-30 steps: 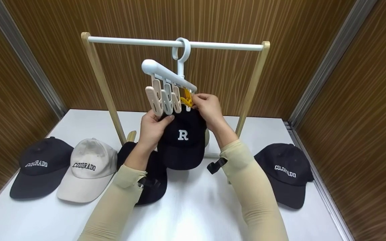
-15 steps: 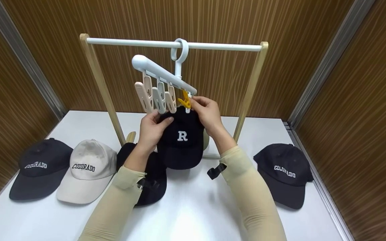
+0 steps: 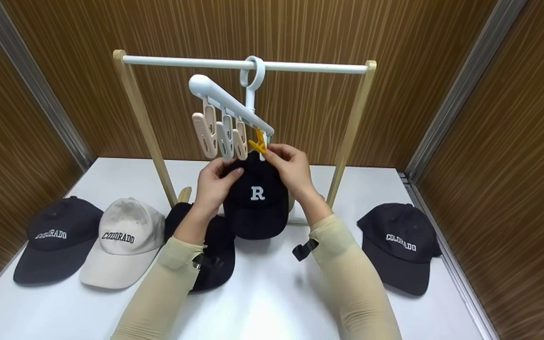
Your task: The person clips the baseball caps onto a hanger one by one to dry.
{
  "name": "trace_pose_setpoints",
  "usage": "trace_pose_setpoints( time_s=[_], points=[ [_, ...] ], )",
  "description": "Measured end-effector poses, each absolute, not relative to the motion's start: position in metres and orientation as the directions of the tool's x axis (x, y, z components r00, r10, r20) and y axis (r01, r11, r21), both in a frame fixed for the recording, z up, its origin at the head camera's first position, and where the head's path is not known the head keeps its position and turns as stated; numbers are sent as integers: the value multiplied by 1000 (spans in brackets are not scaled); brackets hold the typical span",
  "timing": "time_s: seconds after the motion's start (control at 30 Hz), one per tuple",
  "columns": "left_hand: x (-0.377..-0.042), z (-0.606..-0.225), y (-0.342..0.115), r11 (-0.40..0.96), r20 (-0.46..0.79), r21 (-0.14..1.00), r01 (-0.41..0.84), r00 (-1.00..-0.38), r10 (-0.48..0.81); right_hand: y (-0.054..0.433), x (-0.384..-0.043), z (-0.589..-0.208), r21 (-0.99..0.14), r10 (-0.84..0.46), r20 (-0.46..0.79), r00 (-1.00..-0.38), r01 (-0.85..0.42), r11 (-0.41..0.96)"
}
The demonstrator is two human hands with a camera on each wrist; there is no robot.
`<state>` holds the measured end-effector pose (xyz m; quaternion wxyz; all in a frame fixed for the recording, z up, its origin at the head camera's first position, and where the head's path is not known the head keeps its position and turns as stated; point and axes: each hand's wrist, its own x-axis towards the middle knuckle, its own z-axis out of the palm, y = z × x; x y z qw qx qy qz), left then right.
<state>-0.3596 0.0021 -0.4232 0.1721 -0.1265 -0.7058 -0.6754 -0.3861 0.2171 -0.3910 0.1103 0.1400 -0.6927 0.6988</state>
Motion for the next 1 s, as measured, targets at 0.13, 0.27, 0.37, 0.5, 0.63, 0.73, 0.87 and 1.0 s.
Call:
trace_pose_setpoints(
  time_s=[0.13, 0.27, 0.37, 0.5, 0.63, 0.73, 0.87, 1.0],
  points=[
    [-359, -427, 1, 69, 407, 912, 404, -912, -47, 219, -384, -398, -926, -30, 377, -926, -378, 18],
    [-358, -432, -2, 98, 391, 917, 386, -919, -48, 221, -382, -406, -916, -43, 395, -918, -397, 61],
    [-357, -436, -4, 123, 384, 918, 377, -922, -43, 222, -381, -411, -912, -49, 401, -915, -403, 72],
    [-355, -440, -7, 167, 392, 910, 381, -919, -37, 224, -381, -416, -908, -42, 411, -911, -413, 70],
    [-353, -443, -8, 209, 392, 902, 377, -919, -34, 226, -379, -421, -897, -29, 432, -902, -432, 92],
    [-352, -444, -9, 238, 383, 899, 368, -923, -21, 227, -377, -425, -888, -17, 447, -894, -446, 112],
    [-350, -446, -11, 296, 371, 888, 353, -929, -5, 227, -374, -430, -870, -13, 471, -882, -467, 158],
    [-346, -449, -14, 346, 364, 873, 344, -931, 7, 229, -373, -436, -846, -20, 499, -866, -492, 204]
  ],
)
